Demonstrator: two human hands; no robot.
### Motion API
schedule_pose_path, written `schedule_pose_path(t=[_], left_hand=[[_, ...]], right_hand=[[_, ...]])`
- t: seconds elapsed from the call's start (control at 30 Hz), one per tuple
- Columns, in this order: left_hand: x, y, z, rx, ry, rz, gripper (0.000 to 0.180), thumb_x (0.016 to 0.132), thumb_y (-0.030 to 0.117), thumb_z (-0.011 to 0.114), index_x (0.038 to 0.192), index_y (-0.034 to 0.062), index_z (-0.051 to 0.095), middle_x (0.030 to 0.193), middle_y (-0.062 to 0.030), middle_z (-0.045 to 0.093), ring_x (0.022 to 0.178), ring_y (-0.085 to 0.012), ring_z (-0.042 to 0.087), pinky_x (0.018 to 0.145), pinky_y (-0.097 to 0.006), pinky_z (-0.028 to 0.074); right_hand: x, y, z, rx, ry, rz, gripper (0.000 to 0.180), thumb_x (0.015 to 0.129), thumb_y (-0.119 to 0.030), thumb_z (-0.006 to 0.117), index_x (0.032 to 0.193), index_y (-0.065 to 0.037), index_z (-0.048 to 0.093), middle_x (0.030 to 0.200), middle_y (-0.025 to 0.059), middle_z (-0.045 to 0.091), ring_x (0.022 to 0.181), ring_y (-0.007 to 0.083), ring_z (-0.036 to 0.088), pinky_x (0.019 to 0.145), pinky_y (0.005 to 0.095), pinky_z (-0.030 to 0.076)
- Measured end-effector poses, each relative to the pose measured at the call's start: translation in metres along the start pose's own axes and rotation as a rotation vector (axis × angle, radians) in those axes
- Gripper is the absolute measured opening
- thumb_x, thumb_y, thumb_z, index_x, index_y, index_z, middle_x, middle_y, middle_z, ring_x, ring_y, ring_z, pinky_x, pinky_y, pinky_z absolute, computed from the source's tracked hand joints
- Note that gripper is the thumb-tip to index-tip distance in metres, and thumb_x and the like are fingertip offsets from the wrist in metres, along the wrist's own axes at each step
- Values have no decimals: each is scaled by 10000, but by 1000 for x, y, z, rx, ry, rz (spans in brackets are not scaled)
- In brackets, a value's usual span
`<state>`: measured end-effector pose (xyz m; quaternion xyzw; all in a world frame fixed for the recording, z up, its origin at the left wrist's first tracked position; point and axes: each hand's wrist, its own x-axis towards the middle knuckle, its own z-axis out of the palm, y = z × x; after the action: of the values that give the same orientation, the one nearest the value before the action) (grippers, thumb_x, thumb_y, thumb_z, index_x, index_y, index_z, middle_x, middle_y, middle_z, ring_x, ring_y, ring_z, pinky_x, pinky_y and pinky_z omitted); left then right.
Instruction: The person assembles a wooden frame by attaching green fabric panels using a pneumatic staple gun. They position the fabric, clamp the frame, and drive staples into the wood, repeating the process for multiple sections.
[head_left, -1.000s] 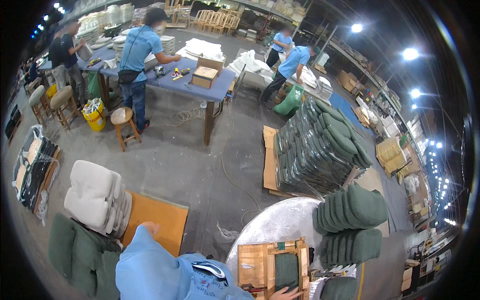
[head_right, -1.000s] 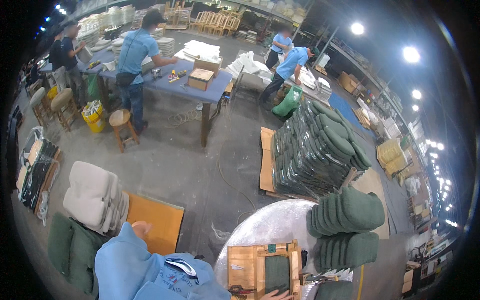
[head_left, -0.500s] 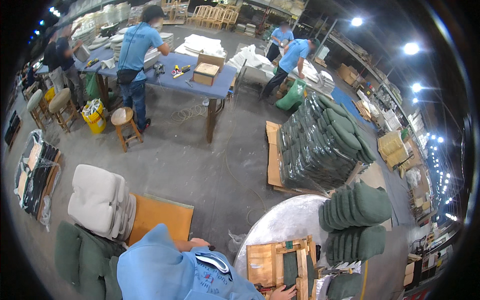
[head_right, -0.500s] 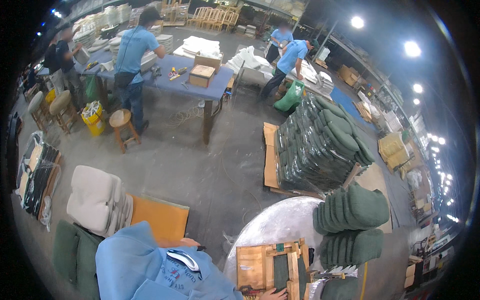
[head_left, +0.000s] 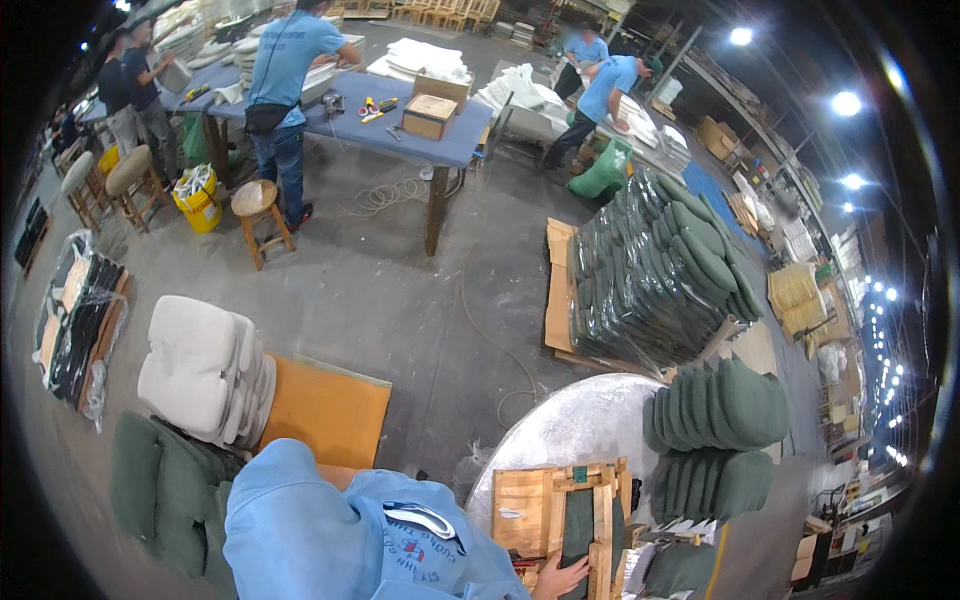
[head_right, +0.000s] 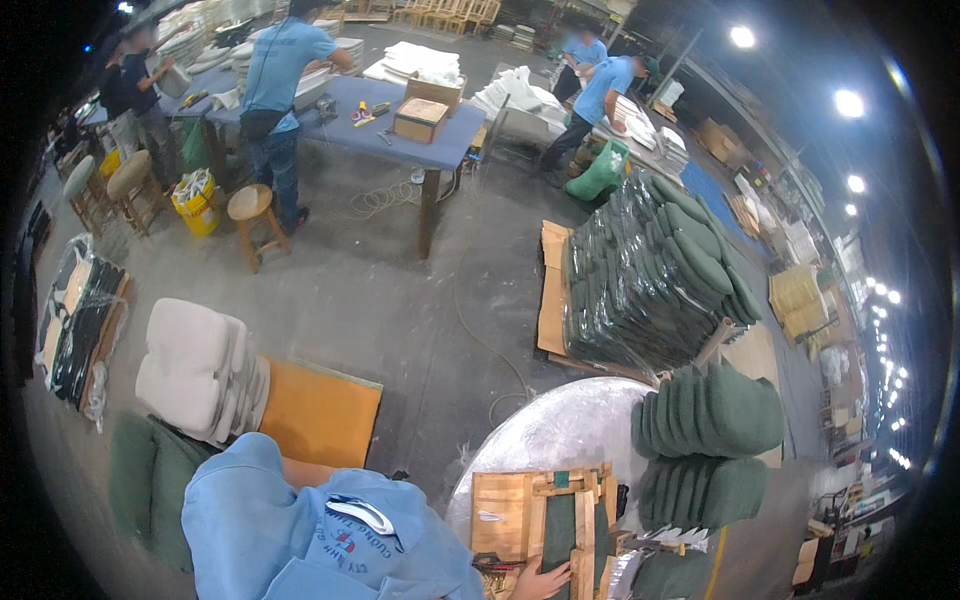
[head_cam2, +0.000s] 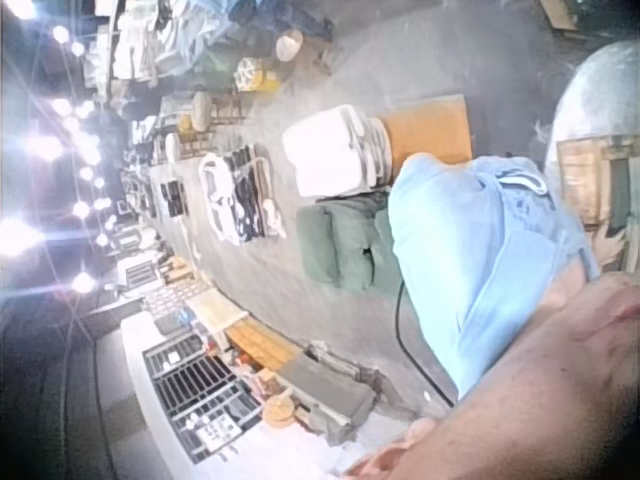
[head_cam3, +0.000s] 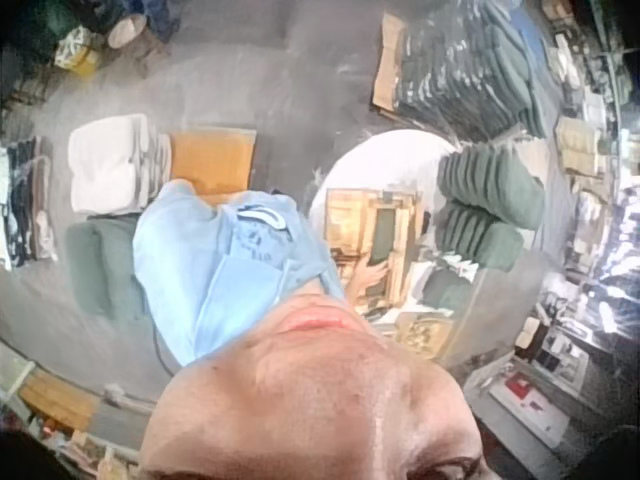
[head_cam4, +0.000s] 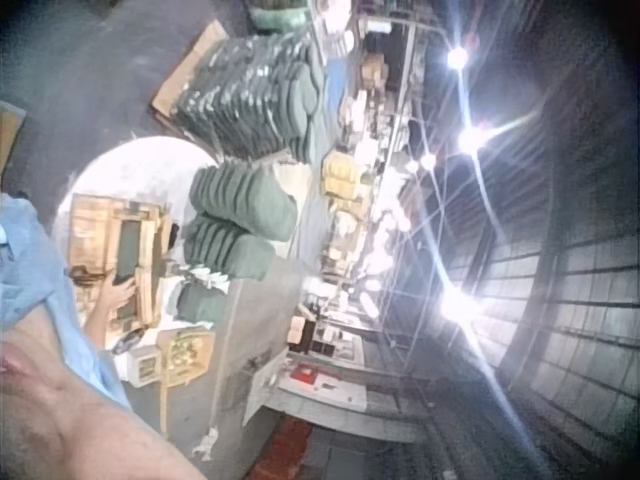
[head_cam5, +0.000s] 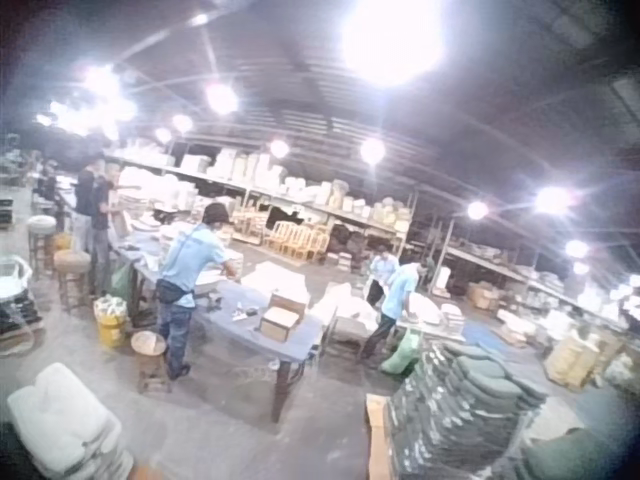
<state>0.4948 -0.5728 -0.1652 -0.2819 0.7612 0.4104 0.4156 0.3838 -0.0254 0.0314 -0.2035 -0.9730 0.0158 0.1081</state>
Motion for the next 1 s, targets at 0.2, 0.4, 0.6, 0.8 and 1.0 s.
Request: schedule_pose_path(t=[0.2, 0.4, 0.6, 0.8, 1.0], left_hand=[[-5, 1, 16, -146, 75, -51, 625, 904, 571, 627, 1288, 89, 733, 1333, -246, 689, 1258, -421, 652, 1034, -514, 524], [-6, 9, 28, -265, 148, -48, 639, 899, 584, 628, 1291, 91, 733, 1336, -245, 688, 1257, -421, 652, 1037, -512, 523], [-11, 9, 39, -364, 196, -66, 652, 893, 597, 630, 1294, 93, 733, 1339, -243, 687, 1256, -420, 653, 1039, -511, 521], [-13, 9, 44, -411, 223, -81, 666, 888, 610, 631, 1297, 95, 733, 1343, -242, 686, 1255, -420, 653, 1041, -509, 520], [-17, 6, 48, -449, 246, -111, 679, 882, 623, 632, 1301, 97, 733, 1346, -240, 684, 1254, -420, 653, 1044, -507, 518]], right_hand=[[7, -31, -66, 204, -31, -124, 830, 929, -597, 675, 1472, 18, 549, 1439, 296, 579, 1349, 443, 542, 1145, 505, 427], [14, -83, -73, 405, -47, -266, 770, 933, -554, 682, 1391, 59, 599, 1358, 316, 628, 1274, 444, 593, 1104, 492, 460], [45, -117, -42, 333, -244, -334, 761, 929, -546, 688, 1379, 62, 604, 1349, 317, 633, 1262, 445, 598, 1097, 494, 463], [52, -119, -34, 332, -309, -360, 753, 925, -539, 694, 1368, 64, 608, 1339, 318, 637, 1251, 447, 603, 1089, 497, 467], [52, -119, -32, 334, -351, -362, 744, 921, -531, 700, 1356, 66, 612, 1329, 319, 642, 1239, 449, 608, 1082, 499, 471]])
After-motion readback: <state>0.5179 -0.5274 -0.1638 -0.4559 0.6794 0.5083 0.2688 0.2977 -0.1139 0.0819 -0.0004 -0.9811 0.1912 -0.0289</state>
